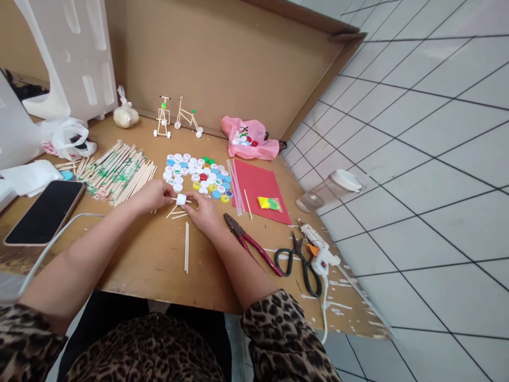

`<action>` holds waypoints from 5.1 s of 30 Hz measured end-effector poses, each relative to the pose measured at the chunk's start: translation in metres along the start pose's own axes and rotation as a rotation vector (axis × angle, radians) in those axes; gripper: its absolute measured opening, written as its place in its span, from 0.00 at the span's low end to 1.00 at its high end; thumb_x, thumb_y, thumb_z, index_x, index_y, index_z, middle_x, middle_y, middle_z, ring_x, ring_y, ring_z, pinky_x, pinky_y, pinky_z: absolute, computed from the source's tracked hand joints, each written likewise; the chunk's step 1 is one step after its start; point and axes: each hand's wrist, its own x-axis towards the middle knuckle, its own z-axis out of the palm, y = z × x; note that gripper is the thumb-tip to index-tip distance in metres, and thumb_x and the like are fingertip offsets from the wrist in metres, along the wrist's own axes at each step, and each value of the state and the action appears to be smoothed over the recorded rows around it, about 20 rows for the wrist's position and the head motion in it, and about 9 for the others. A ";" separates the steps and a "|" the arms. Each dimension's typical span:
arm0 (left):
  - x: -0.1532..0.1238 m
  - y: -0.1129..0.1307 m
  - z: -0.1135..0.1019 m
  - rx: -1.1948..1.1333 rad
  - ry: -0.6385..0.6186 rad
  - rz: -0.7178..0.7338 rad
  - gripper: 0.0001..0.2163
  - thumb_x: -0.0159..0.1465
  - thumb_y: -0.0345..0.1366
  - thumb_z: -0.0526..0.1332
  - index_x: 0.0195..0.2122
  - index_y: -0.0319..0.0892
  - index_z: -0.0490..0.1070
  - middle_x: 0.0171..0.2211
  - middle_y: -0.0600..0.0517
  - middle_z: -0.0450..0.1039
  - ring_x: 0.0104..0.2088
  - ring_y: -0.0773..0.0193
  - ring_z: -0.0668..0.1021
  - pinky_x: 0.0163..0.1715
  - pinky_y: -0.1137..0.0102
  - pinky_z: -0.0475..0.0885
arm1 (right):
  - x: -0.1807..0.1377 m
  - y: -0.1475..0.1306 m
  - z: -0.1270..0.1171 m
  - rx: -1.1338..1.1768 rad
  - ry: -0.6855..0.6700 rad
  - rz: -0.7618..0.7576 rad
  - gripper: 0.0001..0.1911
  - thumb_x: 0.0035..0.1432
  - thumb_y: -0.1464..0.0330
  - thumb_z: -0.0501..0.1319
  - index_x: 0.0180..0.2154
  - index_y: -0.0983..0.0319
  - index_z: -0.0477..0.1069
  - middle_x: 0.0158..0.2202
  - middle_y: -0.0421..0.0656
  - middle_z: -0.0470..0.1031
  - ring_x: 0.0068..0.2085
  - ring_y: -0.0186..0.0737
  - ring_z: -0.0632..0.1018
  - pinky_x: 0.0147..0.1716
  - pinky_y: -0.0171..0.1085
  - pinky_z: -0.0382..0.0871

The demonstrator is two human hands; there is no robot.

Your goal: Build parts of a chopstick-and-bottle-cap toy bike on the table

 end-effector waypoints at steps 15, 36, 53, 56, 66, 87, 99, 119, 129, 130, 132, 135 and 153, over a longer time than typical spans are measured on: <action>-0.007 -0.010 0.012 0.099 0.060 0.042 0.07 0.55 0.35 0.61 0.26 0.44 0.79 0.29 0.49 0.80 0.30 0.59 0.77 0.33 0.68 0.68 | -0.004 0.018 -0.003 -0.247 -0.037 -0.020 0.10 0.61 0.68 0.59 0.40 0.59 0.78 0.39 0.47 0.80 0.44 0.48 0.74 0.46 0.46 0.64; -0.008 -0.018 0.018 0.247 0.122 0.106 0.12 0.56 0.33 0.57 0.37 0.42 0.79 0.35 0.47 0.80 0.31 0.60 0.78 0.34 0.67 0.72 | 0.002 0.011 0.001 -0.383 -0.066 0.010 0.13 0.64 0.67 0.55 0.45 0.57 0.77 0.41 0.46 0.78 0.48 0.47 0.72 0.46 0.44 0.61; -0.016 -0.001 0.012 0.125 0.053 0.055 0.16 0.55 0.32 0.57 0.43 0.39 0.76 0.36 0.48 0.79 0.30 0.62 0.76 0.32 0.69 0.71 | -0.004 0.020 -0.010 -0.091 -0.065 -0.106 0.18 0.55 0.73 0.61 0.49 0.59 0.73 0.50 0.46 0.76 0.51 0.48 0.72 0.52 0.49 0.63; -0.017 0.002 0.015 0.102 0.005 0.076 0.15 0.55 0.38 0.60 0.43 0.38 0.76 0.30 0.49 0.77 0.28 0.63 0.75 0.29 0.69 0.69 | -0.005 0.017 -0.010 -0.084 -0.097 -0.121 0.19 0.55 0.72 0.61 0.50 0.59 0.72 0.50 0.46 0.76 0.52 0.48 0.71 0.52 0.49 0.62; -0.010 -0.008 0.029 0.117 0.061 0.115 0.11 0.57 0.38 0.60 0.39 0.42 0.76 0.32 0.50 0.77 0.30 0.62 0.76 0.31 0.69 0.69 | 0.004 0.018 0.001 -0.040 -0.077 -0.043 0.14 0.57 0.71 0.62 0.47 0.59 0.75 0.43 0.45 0.80 0.46 0.45 0.74 0.48 0.45 0.64; -0.016 0.005 0.027 -0.511 0.016 -0.013 0.16 0.49 0.42 0.69 0.36 0.40 0.72 0.35 0.49 0.79 0.36 0.60 0.79 0.38 0.65 0.74 | 0.001 0.024 0.006 0.808 -0.087 0.139 0.16 0.51 0.69 0.65 0.44 0.58 0.73 0.43 0.42 0.80 0.46 0.39 0.79 0.50 0.44 0.72; -0.017 0.011 0.025 -0.665 0.020 -0.111 0.19 0.45 0.41 0.72 0.36 0.40 0.71 0.31 0.52 0.78 0.32 0.62 0.80 0.37 0.65 0.74 | 0.000 0.019 0.007 0.950 -0.089 0.146 0.13 0.48 0.69 0.66 0.39 0.58 0.71 0.41 0.40 0.79 0.44 0.37 0.79 0.50 0.43 0.73; -0.018 0.006 0.018 -0.565 -0.085 -0.119 0.19 0.48 0.48 0.69 0.34 0.39 0.77 0.27 0.49 0.78 0.26 0.65 0.76 0.29 0.68 0.72 | -0.008 0.011 0.008 0.604 -0.057 -0.016 0.09 0.55 0.72 0.60 0.40 0.59 0.68 0.41 0.43 0.75 0.42 0.37 0.78 0.45 0.40 0.74; -0.015 0.002 0.020 -0.688 -0.101 -0.200 0.18 0.44 0.44 0.73 0.33 0.40 0.77 0.31 0.50 0.80 0.32 0.62 0.80 0.38 0.64 0.75 | -0.005 0.016 0.013 0.694 -0.034 0.041 0.10 0.54 0.71 0.61 0.40 0.59 0.70 0.41 0.42 0.76 0.43 0.37 0.78 0.46 0.41 0.74; -0.015 0.002 0.019 -0.696 -0.104 -0.201 0.18 0.43 0.43 0.73 0.34 0.40 0.77 0.32 0.49 0.80 0.34 0.61 0.80 0.40 0.63 0.75 | -0.005 0.017 0.014 0.716 -0.031 0.048 0.10 0.53 0.71 0.61 0.40 0.59 0.70 0.41 0.42 0.75 0.43 0.37 0.78 0.46 0.41 0.74; -0.015 0.003 0.018 -0.703 -0.106 -0.206 0.18 0.43 0.42 0.74 0.34 0.40 0.76 0.33 0.49 0.81 0.35 0.60 0.80 0.42 0.62 0.74 | -0.005 0.017 0.015 0.743 -0.030 0.059 0.12 0.52 0.71 0.62 0.41 0.58 0.70 0.42 0.42 0.75 0.43 0.37 0.78 0.47 0.41 0.74; -0.016 0.003 0.016 -0.690 -0.110 -0.206 0.17 0.45 0.40 0.73 0.34 0.40 0.77 0.34 0.48 0.81 0.36 0.60 0.81 0.42 0.62 0.74 | -0.005 0.017 0.015 0.752 -0.030 0.078 0.14 0.51 0.71 0.63 0.42 0.57 0.71 0.43 0.42 0.75 0.43 0.36 0.78 0.47 0.41 0.75; -0.014 0.003 0.017 -0.644 -0.053 -0.196 0.18 0.39 0.41 0.75 0.32 0.43 0.82 0.34 0.49 0.83 0.37 0.57 0.82 0.45 0.60 0.75 | -0.006 0.016 0.016 0.829 0.002 0.072 0.10 0.48 0.68 0.66 0.36 0.60 0.74 0.38 0.41 0.78 0.40 0.37 0.79 0.45 0.40 0.74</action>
